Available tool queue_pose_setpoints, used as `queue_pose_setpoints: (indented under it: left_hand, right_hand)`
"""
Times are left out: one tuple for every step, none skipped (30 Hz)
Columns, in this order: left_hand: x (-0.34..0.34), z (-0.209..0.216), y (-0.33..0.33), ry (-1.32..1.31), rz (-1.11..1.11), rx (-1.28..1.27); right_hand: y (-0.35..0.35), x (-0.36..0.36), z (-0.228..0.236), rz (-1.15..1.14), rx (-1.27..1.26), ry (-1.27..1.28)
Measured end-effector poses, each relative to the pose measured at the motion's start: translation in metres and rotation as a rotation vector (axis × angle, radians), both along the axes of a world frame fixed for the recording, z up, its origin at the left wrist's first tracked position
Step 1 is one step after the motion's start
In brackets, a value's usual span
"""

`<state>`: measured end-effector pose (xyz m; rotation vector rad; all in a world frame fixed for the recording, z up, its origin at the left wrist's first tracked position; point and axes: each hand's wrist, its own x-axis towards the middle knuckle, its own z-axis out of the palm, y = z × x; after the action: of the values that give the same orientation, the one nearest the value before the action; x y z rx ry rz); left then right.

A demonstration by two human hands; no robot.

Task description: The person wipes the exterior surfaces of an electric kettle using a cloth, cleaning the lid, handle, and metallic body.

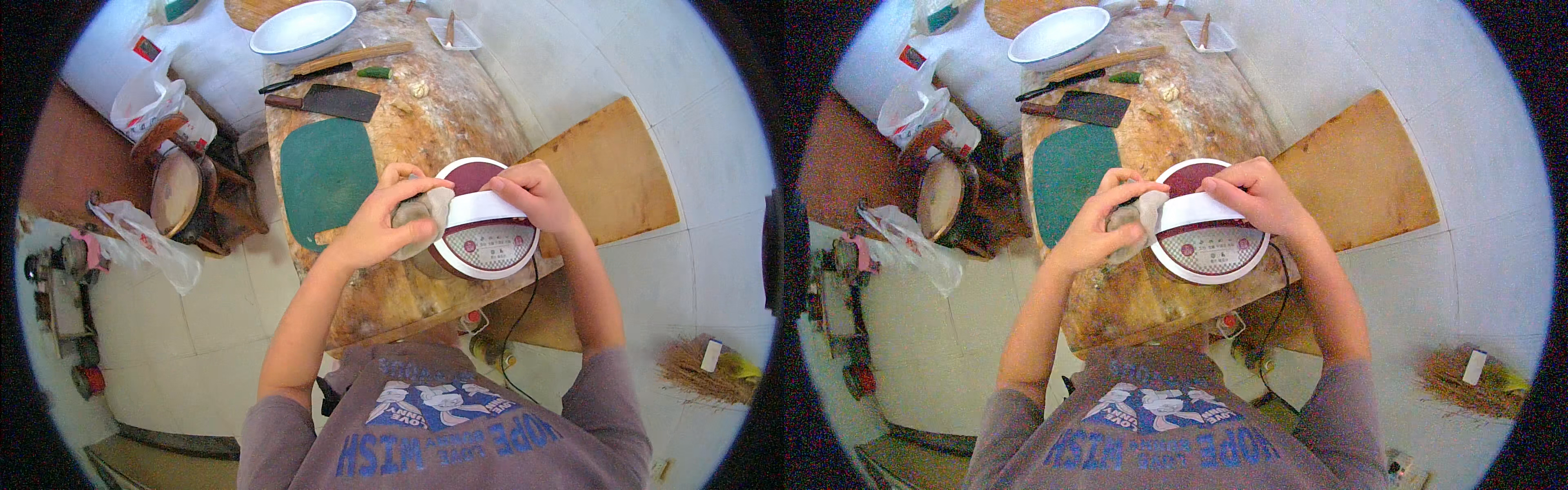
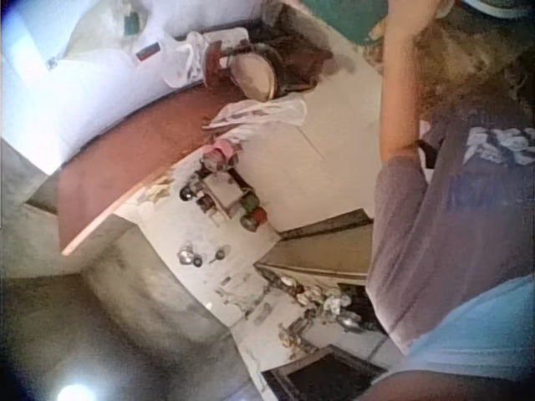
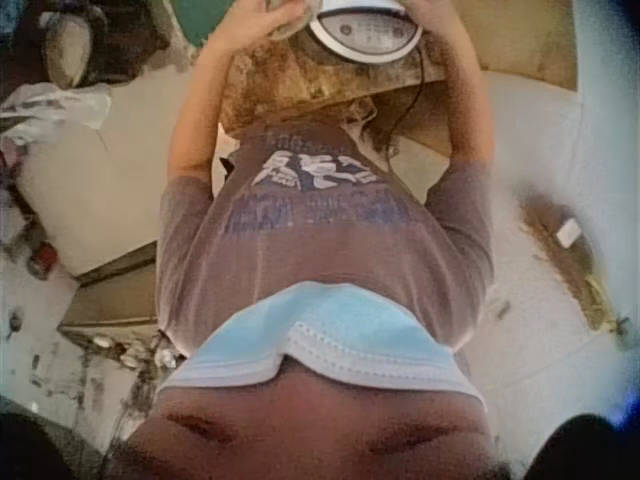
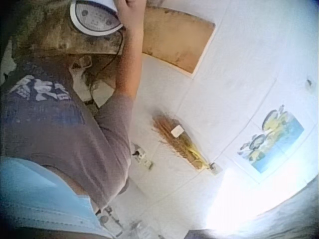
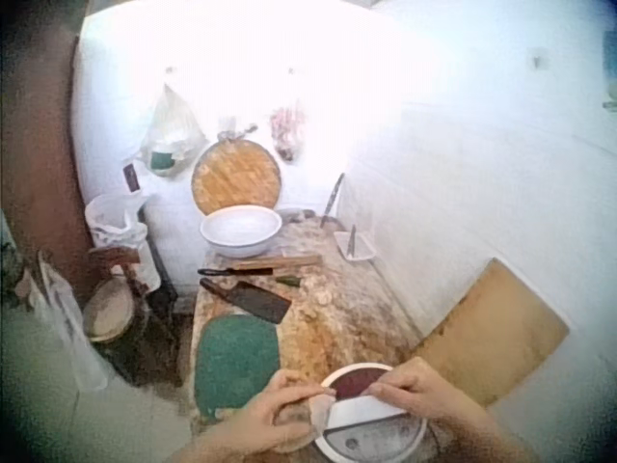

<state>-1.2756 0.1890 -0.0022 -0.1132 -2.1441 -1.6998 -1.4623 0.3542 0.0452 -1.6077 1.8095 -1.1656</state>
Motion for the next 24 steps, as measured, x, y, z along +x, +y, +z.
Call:
queue_pose_setpoints:
  left_hand:
    - [0.003,0.007,-0.007,-0.065,-0.077,-0.052]
    - [0.001,0.01,-0.006,-0.074,-0.065,-0.073]
    - [0.0,0.011,-0.004,-0.08,-0.05,-0.093]
    - [-0.002,0.012,-0.003,-0.087,-0.036,-0.112]
    - [-0.005,0.011,-0.003,-0.056,-0.059,-0.093]
    - [-0.009,0.009,-0.005,-0.026,-0.081,-0.075]
    - [-0.012,0.007,-0.006,0.004,-0.102,-0.057]
    - [-0.014,0.005,-0.006,0.003,-0.08,-0.063]
    - [-0.016,0.003,-0.006,0.002,-0.058,-0.065]
    - [-0.017,0.001,-0.006,0.001,-0.036,-0.068]
    - [-0.018,0.0,-0.003,0.013,0.014,-0.067]
    - [-0.019,-0.001,0.002,0.033,0.069,-0.065]
    - [-0.021,-0.001,0.007,0.053,0.125,-0.063]
    - [-0.023,0.004,0.009,0.045,0.18,-0.09]
    - [-0.023,0.01,0.014,0.038,0.237,-0.107]
    - [-0.025,0.014,0.018,0.029,0.296,-0.125]
    - [-0.031,0.01,0.021,0.086,0.352,-0.149]
    - [-0.034,0.013,0.022,0.012,0.361,-0.16]
    - [-0.035,0.016,0.022,-0.061,0.369,-0.171]
    - [-0.036,0.018,0.02,-0.135,0.376,-0.181]
    - [-0.038,0.021,0.014,-0.202,0.325,-0.16]
    - [-0.033,0.02,0.01,-0.204,0.212,-0.069]
    - [-0.027,0.018,0.004,-0.204,0.098,0.021]
    - [-0.02,0.014,-0.002,-0.205,-0.024,0.11]
  right_hand:
    - [0.001,0.0,0.0,0.001,0.006,0.017]
    - [0.002,-0.001,0.0,0.001,0.013,0.035]
    - [0.003,-0.001,0.002,0.004,0.02,0.055]
    - [0.003,0.001,0.004,-0.003,0.018,0.045]
    - [0.002,0.004,0.007,-0.01,0.016,0.035]
    - [0.001,0.007,0.009,-0.015,0.013,0.025]
    - [0.0,0.008,0.011,-0.022,0.021,0.033]
    - [-0.002,0.009,0.012,-0.028,0.029,0.041]
    - [-0.002,0.01,0.013,-0.035,0.041,0.049]
    - [-0.002,0.012,0.013,-0.047,0.035,0.049]
    - [-0.002,0.014,0.012,-0.057,0.029,0.049]
    - [-0.001,0.014,0.013,-0.063,0.024,0.056]
    - [-0.001,0.013,0.013,-0.059,0.026,0.083]
    - [-0.002,0.011,0.012,-0.053,0.027,0.11]
    - [-0.001,0.01,0.011,-0.045,0.036,0.138]
    - [-0.001,0.01,0.011,-0.059,0.024,0.133]
    - [-0.001,0.01,0.01,-0.071,0.012,0.129]
    - [-0.002,0.011,0.01,-0.083,-0.008,0.124]
    - [-0.002,0.01,0.008,-0.072,-0.026,0.127]
    - [-0.001,0.01,0.007,-0.082,-0.021,0.109]
    - [-0.001,0.008,0.005,-0.093,-0.018,0.092]
    - [-0.001,0.008,0.005,-0.106,-0.015,0.075]
    - [0.0,0.008,0.007,-0.098,-0.005,0.088]
    - [0.002,0.007,0.008,-0.096,0.006,0.1]
